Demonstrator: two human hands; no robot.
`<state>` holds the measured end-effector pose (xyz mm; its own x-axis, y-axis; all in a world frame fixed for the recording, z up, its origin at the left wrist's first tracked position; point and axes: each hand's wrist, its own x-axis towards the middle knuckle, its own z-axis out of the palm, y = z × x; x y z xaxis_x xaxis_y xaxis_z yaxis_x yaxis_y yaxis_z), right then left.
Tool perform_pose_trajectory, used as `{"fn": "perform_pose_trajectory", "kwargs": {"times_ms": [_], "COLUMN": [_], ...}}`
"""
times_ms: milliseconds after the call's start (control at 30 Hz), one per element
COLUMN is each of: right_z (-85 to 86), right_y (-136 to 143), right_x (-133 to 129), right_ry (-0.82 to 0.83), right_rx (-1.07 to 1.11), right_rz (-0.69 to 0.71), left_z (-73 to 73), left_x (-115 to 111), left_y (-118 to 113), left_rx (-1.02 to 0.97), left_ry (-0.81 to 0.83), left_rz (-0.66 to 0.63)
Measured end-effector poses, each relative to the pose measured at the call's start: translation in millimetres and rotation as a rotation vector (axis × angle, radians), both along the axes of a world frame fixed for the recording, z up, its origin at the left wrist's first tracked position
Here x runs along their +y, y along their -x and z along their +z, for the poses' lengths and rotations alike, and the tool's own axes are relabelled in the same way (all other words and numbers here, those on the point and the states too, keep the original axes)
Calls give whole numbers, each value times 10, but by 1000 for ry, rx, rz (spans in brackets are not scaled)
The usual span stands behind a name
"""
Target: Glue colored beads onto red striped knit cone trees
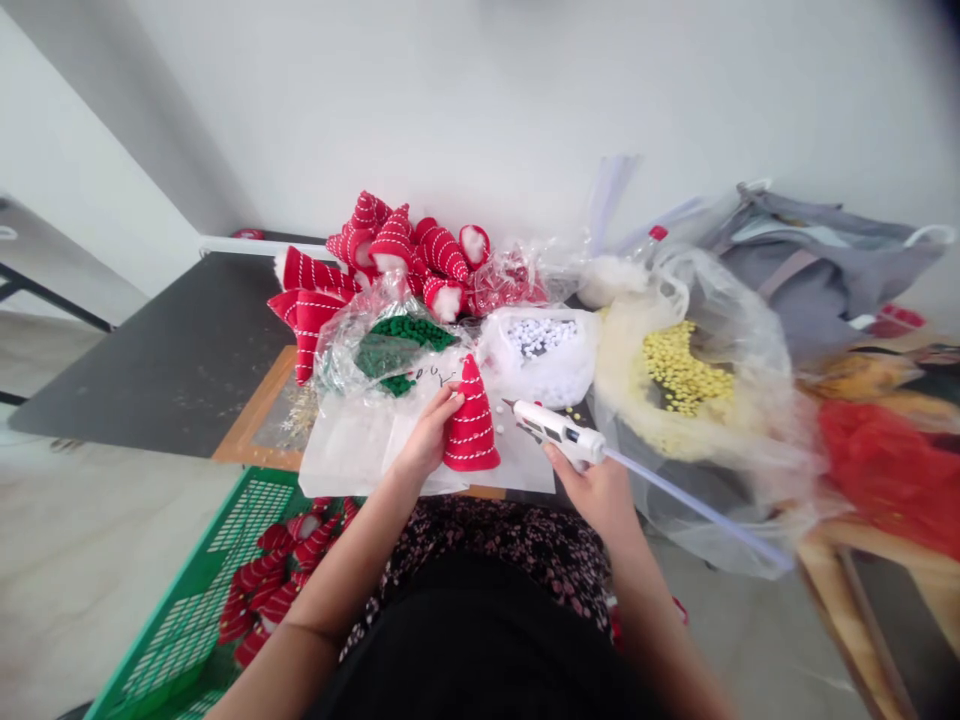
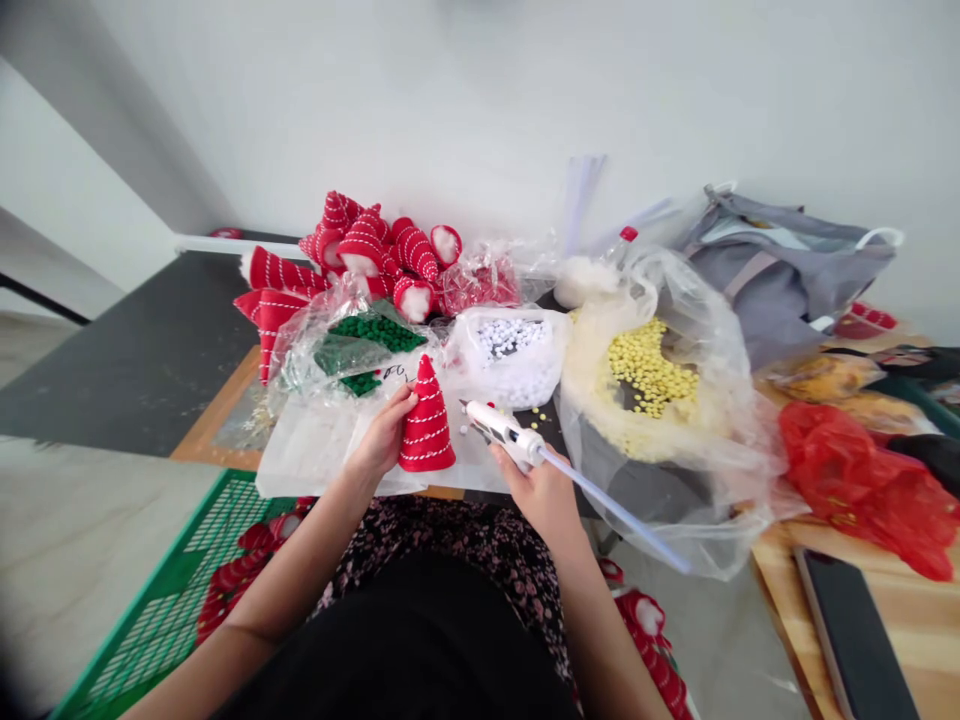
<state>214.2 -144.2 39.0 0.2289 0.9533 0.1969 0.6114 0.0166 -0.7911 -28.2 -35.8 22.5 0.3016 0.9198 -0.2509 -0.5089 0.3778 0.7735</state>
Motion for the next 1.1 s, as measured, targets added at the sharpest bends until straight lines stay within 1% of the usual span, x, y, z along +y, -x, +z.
{"fn": "perform_pose_trajectory", "kwargs": {"times_ms": [67, 133, 200, 233, 300, 400, 500, 567, 633, 667, 767, 833, 933, 1100], "right_z": [-55, -106, -145, -157, -158, -103, -25, 2, -4, -17, -74, -103, -117, -86], "right_y": [-142, -268, -360, -392, -432, -473, -539, -591, -629, -639, -650, -654, -675, -709], "right_x": [-68, -124, -153, -159, -161, -149, -65, 77, 291, 414, 762, 913, 986, 917], "right_ry": [193, 420, 585, 615, 578, 493, 478, 371, 249, 225, 308, 363, 375, 365], "right_rx": [134, 261, 285, 235, 31, -318, -470, -492, -482, -478, -524, -552, -542, -519], "right_rz": [45, 69, 57, 38, -2, -43, -102, -115, -65, -27, 64, 105, 150, 170], "left_z": [-15, -22, -22, -19, -14, -14, -31, -46, -58, -62, -62, -57, -57, -75], "left_x": [41, 84, 122, 136, 153, 159, 158, 160, 164, 166, 168, 168, 169, 166], "left_y": [51, 94, 112, 111, 92, 52, 32, 30, 31, 31, 32, 34, 36, 12], "left_rx": [-12, -22, -36, -43, -51, -49, -43, -30, -14, -9, -7, -12, -15, -12], "left_ry": [-1, -11, -18, -16, 0, 24, 20, 14, 6, 2, -3, -2, 4, 8], "left_rz": [24, 45, 61, 67, 77, 77, 66, 58, 45, 39, 29, 26, 25, 25]}}
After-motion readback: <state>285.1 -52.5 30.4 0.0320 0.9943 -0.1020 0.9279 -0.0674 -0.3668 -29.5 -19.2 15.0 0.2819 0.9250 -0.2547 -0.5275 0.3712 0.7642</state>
